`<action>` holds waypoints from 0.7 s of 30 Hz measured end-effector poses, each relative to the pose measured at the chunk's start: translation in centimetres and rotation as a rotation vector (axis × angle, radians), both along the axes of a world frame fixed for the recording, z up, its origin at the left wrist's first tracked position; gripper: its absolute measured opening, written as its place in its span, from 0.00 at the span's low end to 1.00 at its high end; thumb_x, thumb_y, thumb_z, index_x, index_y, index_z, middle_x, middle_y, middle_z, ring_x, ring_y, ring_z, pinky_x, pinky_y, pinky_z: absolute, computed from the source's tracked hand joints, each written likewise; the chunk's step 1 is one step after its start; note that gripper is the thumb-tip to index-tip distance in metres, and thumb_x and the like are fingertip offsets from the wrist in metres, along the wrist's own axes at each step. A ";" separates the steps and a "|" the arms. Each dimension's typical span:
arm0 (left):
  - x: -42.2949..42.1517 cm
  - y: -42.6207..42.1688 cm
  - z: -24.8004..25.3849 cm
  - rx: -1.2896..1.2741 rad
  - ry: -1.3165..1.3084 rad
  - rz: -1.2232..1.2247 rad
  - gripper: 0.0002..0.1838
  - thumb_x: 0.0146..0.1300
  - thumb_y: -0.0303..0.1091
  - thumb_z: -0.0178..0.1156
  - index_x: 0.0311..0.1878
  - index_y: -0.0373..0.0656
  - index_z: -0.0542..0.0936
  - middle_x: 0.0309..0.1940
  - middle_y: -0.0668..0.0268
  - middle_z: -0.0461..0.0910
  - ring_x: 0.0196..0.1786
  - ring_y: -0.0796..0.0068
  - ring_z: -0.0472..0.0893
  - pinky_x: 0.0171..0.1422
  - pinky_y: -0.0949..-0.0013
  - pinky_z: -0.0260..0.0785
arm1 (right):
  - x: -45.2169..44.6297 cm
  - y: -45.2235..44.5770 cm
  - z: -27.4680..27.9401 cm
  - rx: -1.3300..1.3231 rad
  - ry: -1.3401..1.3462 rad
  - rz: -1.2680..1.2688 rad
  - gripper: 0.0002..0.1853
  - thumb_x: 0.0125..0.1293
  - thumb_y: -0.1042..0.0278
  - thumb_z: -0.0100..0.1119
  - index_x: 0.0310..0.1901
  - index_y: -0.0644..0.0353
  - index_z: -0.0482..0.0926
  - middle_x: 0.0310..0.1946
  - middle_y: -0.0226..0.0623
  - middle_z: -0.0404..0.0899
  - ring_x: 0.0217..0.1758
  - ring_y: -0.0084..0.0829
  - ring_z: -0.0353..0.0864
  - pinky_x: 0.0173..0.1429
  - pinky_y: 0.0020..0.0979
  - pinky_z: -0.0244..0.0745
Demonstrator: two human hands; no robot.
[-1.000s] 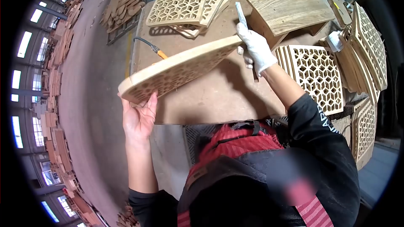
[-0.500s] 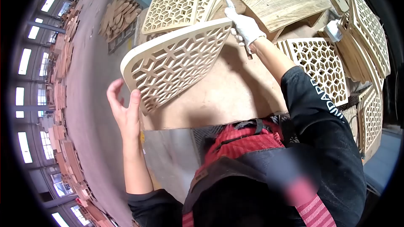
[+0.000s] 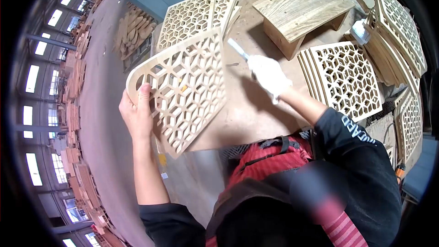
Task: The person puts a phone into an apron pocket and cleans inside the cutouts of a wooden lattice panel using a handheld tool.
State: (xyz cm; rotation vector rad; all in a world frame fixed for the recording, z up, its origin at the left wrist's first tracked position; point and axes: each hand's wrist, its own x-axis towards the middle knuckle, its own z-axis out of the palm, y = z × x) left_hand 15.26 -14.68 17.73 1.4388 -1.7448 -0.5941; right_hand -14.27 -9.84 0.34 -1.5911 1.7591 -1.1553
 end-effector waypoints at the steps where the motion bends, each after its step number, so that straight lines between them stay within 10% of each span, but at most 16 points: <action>1: 0.1 -0.1 0.2 -0.037 -0.040 -0.003 0.18 0.68 0.40 0.64 0.48 0.32 0.80 0.38 0.63 0.84 0.39 0.77 0.80 0.49 0.70 0.73 | 1.1 1.5 1.3 -0.009 -0.106 0.017 0.13 0.72 0.61 0.46 0.42 0.59 0.78 0.34 0.49 0.81 0.37 0.52 0.81 0.47 0.47 0.75; 4: -1.1 0.8 1.3 0.023 -0.096 0.013 0.18 0.67 0.40 0.65 0.48 0.32 0.81 0.35 0.63 0.84 0.38 0.77 0.80 0.48 0.70 0.73 | 3.0 4.7 7.3 0.200 -0.096 0.203 0.17 0.76 0.54 0.43 0.56 0.54 0.70 0.35 0.52 0.82 0.41 0.57 0.80 0.48 0.50 0.74; 21: -5.4 5.0 2.1 -0.104 -0.163 -0.067 0.16 0.66 0.37 0.65 0.47 0.33 0.81 0.35 0.55 0.86 0.38 0.71 0.84 0.46 0.68 0.74 | 7.7 3.2 12.5 0.166 0.207 0.380 0.09 0.69 0.69 0.48 0.44 0.62 0.76 0.36 0.55 0.82 0.43 0.55 0.83 0.48 0.48 0.78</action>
